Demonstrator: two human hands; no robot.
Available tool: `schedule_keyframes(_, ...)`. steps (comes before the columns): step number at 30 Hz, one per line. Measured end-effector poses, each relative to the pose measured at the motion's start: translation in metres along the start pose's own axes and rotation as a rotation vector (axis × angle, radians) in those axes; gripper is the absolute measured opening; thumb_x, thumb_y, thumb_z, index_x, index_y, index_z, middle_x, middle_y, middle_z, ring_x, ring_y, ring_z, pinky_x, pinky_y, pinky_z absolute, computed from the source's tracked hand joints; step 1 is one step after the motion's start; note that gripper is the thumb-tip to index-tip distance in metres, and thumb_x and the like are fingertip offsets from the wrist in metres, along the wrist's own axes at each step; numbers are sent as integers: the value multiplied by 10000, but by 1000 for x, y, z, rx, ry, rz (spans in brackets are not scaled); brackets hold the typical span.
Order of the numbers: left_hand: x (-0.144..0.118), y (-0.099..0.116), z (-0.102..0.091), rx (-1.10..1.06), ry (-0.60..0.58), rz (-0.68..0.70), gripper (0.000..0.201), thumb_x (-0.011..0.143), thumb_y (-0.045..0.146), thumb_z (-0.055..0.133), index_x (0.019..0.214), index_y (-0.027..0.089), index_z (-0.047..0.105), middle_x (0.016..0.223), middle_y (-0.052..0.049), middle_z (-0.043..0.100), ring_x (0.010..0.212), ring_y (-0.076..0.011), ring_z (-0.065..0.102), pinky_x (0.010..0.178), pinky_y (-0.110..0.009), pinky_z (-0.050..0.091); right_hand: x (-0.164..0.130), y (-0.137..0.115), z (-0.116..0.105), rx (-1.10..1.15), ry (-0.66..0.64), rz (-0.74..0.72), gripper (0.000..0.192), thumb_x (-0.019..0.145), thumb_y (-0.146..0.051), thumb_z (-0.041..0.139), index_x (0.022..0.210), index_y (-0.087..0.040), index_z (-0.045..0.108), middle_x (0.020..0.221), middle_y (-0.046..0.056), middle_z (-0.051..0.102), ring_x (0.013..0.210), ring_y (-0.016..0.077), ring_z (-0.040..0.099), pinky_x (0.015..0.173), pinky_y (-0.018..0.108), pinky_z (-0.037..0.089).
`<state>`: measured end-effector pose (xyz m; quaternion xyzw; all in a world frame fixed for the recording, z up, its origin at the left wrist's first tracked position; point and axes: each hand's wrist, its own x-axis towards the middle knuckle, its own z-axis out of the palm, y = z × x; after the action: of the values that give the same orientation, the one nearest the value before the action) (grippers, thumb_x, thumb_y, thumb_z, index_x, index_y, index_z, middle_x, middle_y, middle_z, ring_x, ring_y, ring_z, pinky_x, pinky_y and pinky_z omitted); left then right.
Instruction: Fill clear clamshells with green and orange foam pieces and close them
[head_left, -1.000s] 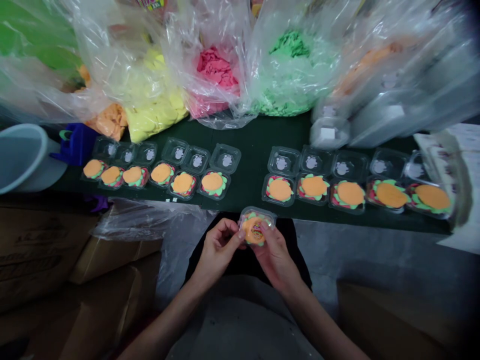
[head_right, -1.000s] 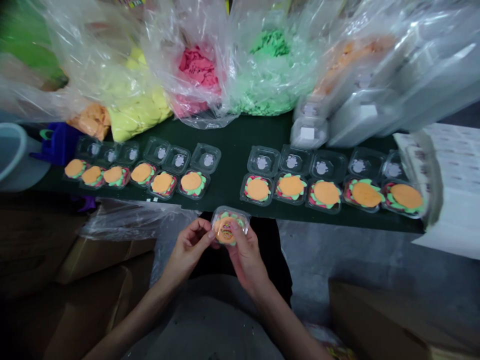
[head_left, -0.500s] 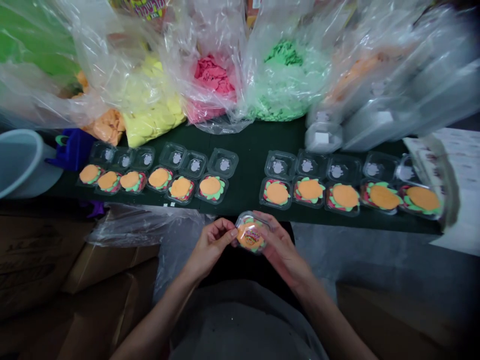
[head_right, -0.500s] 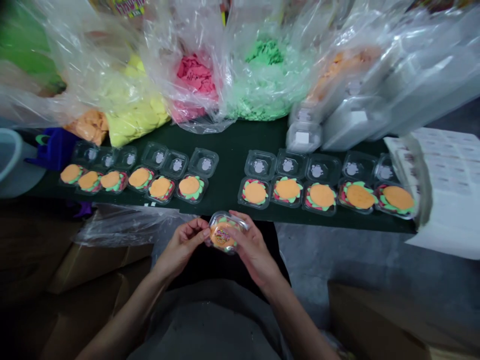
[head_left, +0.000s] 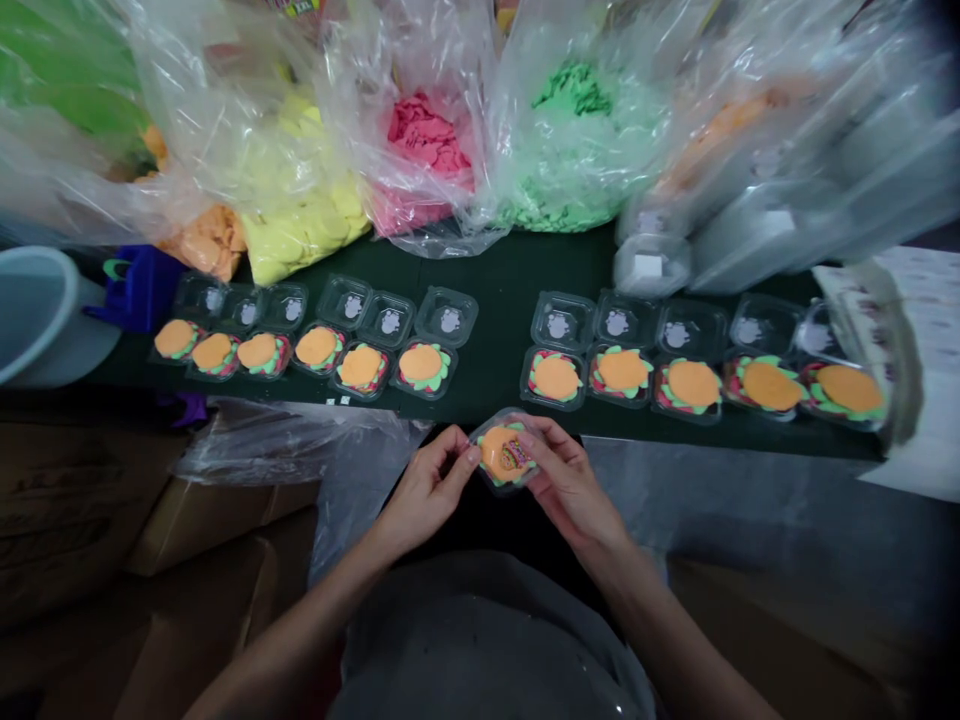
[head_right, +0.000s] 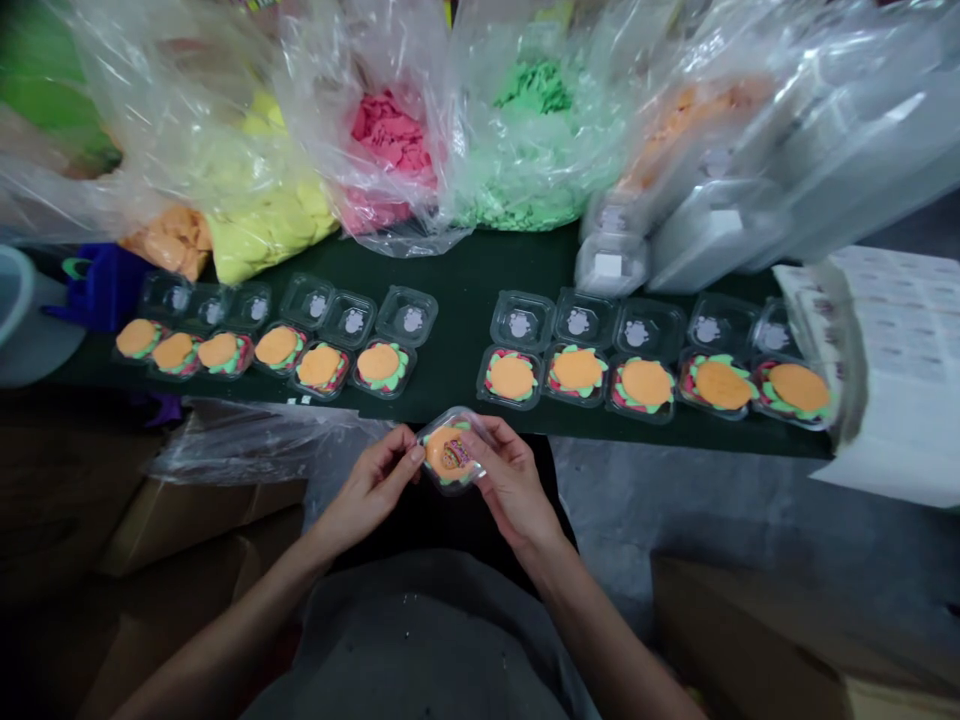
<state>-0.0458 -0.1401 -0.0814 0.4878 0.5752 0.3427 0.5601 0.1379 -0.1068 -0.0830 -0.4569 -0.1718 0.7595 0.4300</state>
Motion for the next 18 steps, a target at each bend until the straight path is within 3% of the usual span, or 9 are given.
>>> schedule_keyframes(6, -9, -5, 6, -53, -23, 20, 421, 1025, 489, 495, 735, 185, 469, 697, 26, 430, 678, -131, 390, 639, -266, 300, -3, 1, -1, -16, 0, 36, 265, 711, -331, 912, 920, -243, 773, 967, -5, 777, 841, 147, 691, 768, 250, 552)
schedule_keyframes(9, -11, -16, 18, -223, 64, 15, 406, 1015, 483, 517, 738, 188, 482, 690, 17, 472, 677, -140, 429, 662, -267, 336, -1, 3, 2, -12, 4, 49, 295, 712, -331, 910, 952, -235, 767, 950, 9, 782, 816, 162, 696, 750, 268, 554)
schedule_keyframes(11, -15, -23, 27, -328, 142, 14, 385, 1011, 474, 531, 753, 190, 496, 702, 9, 505, 688, -146, 464, 691, -269, 370, -1, 6, 6, 30, -15, 65, 387, 732, -340, 897, 1079, -259, 748, 1005, 17, 789, 852, 177, 708, 785, 294, 565)
schedule_keyframes(13, -19, -27, 34, -373, 214, 10, 371, 1011, 470, 537, 768, 189, 520, 734, -4, 548, 716, -153, 502, 730, -275, 399, -3, 10, 11, 82, -43, 69, 470, 762, -341, 878, 1198, -290, 709, 1097, 22, 783, 933, 187, 713, 843, 309, 571)
schedule_keyframes(15, -24, -27, 38, -360, 260, -2, 367, 1017, 472, 524, 786, 188, 549, 763, -16, 585, 745, -161, 532, 764, -282, 417, -5, 14, 13, 95, -60, 59, 450, 780, -324, 865, 1200, -293, 710, 1137, 23, 777, 985, 189, 708, 880, 304, 568)
schedule_keyframes(18, -25, -24, 33, -276, 192, -14, 416, 1039, 483, 466, 778, 180, 582, 765, -29, 603, 766, -172, 551, 787, -294, 422, -7, 15, 9, 67, -69, 61, 375, 790, -295, 854, 1146, -279, 737, 1142, 21, 776, 1001, 187, 706, 914, 303, 564)
